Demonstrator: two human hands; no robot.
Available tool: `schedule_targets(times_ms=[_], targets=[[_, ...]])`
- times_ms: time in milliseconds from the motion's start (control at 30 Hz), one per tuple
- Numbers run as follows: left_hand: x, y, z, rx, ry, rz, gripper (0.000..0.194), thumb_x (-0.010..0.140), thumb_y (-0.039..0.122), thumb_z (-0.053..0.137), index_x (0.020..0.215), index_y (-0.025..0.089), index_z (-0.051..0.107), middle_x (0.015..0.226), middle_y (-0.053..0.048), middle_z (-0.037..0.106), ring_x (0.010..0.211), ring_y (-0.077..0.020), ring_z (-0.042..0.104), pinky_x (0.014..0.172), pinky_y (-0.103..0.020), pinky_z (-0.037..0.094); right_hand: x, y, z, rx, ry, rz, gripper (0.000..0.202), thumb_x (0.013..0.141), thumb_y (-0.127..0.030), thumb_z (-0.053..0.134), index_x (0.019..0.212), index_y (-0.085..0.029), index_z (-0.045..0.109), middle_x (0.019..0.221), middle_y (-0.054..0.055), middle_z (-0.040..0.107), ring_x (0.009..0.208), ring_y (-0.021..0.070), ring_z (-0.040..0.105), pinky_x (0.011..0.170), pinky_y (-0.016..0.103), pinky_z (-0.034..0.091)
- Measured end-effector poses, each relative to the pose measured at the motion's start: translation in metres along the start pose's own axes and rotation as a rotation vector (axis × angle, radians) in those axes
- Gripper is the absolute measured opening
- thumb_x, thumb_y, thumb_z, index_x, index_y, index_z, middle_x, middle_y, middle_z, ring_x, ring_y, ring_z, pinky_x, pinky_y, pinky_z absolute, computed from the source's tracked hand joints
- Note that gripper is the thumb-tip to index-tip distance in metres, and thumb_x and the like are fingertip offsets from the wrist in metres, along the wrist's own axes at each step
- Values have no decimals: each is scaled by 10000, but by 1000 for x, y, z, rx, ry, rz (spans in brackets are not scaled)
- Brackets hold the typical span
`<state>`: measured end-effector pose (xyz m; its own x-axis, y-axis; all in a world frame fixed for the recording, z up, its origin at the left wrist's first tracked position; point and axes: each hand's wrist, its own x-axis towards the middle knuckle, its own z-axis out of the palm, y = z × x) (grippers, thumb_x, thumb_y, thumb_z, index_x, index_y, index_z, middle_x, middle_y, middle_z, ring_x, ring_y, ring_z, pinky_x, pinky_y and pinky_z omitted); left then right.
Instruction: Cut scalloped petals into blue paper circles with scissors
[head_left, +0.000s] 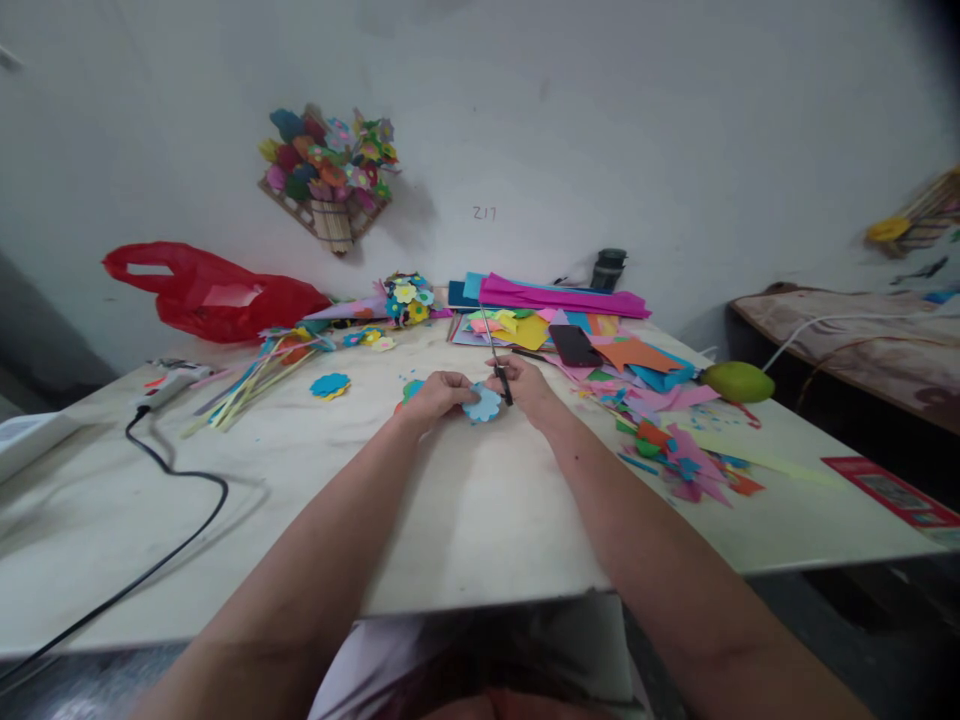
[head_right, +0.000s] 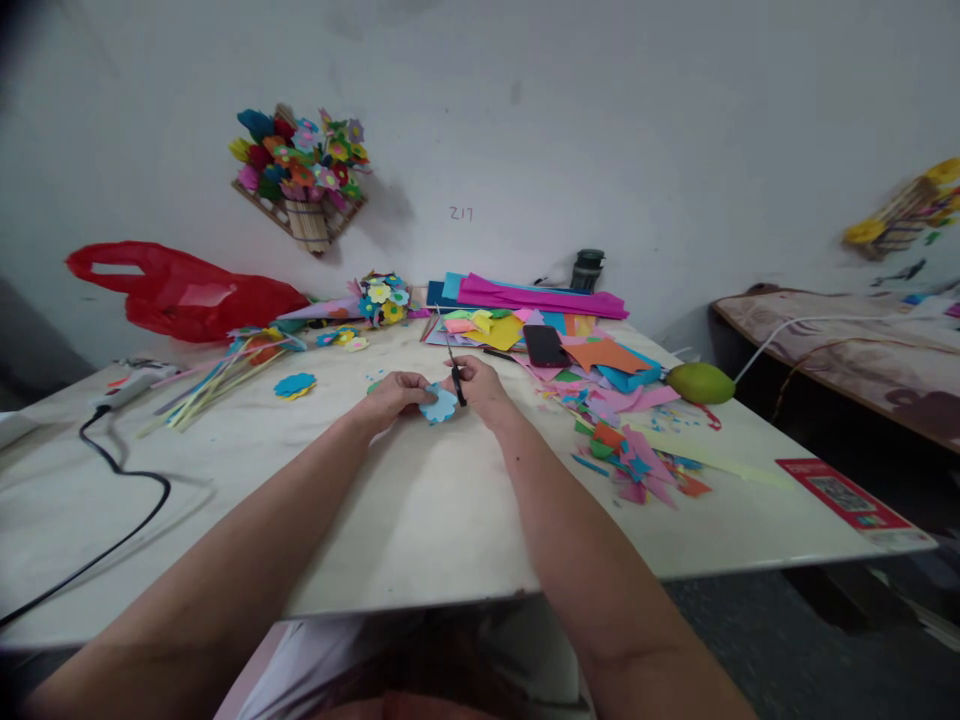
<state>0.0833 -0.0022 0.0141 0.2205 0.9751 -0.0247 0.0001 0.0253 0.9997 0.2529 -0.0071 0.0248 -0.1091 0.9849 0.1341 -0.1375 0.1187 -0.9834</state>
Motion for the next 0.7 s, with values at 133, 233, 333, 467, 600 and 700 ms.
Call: schedule_targets(times_ms=[133, 233, 333, 467, 600, 700], targets=[[0, -2, 0, -14, -18, -10, 150, 505, 157, 814, 517, 184, 667, 476, -17, 611, 413, -109, 499, 417, -205, 336, 0, 1, -1, -37, 1, 20, 383, 523, -196, 792, 878, -189, 648, 616, -51, 617, 557, 124, 564, 534, 241, 417], [3, -4, -1, -60, 8, -17, 168, 485, 146, 827, 532, 181, 670, 498, -24, 628, 426, -117, 526, 429, -211, 367, 2, 1, -1, -50, 25, 23, 396, 517, -225, 822, 867, -192, 639, 600, -58, 600, 538, 117, 544, 523, 239, 398], [5, -6, -2, -111, 49, -3, 168, 498, 155, 822, 531, 181, 659, 529, -44, 648, 444, -133, 549, 442, -230, 400, 3, 2, 0, -58, 57, 8, 404, 516, -270, 852, 846, -198, 631, 587, -64, 575, 533, 111, 526, 524, 240, 394], [5, -5, -3, -162, 93, 30, 136, 531, 176, 811, 578, 165, 684, 599, -72, 684, 494, -146, 586, 487, -249, 446, 3, 3, 2, -49, 84, -1, 407, 507, -279, 864, 829, -197, 629, 580, -58, 567, 547, 117, 527, 535, 242, 399], [4, -4, -2, -161, 128, 32, 141, 532, 196, 807, 578, 163, 678, 573, -48, 659, 473, -132, 551, 455, -238, 404, 1, 2, 4, -42, 85, 19, 410, 508, -282, 867, 822, -191, 620, 572, -54, 564, 538, 119, 518, 534, 250, 395], [4, -5, -2, -175, 131, 36, 140, 523, 198, 801, 564, 160, 673, 565, -47, 651, 487, -134, 557, 477, -243, 426, 0, 1, 5, -41, 84, 30, 402, 518, -287, 869, 820, -194, 621, 576, -54, 563, 540, 123, 524, 540, 256, 401]])
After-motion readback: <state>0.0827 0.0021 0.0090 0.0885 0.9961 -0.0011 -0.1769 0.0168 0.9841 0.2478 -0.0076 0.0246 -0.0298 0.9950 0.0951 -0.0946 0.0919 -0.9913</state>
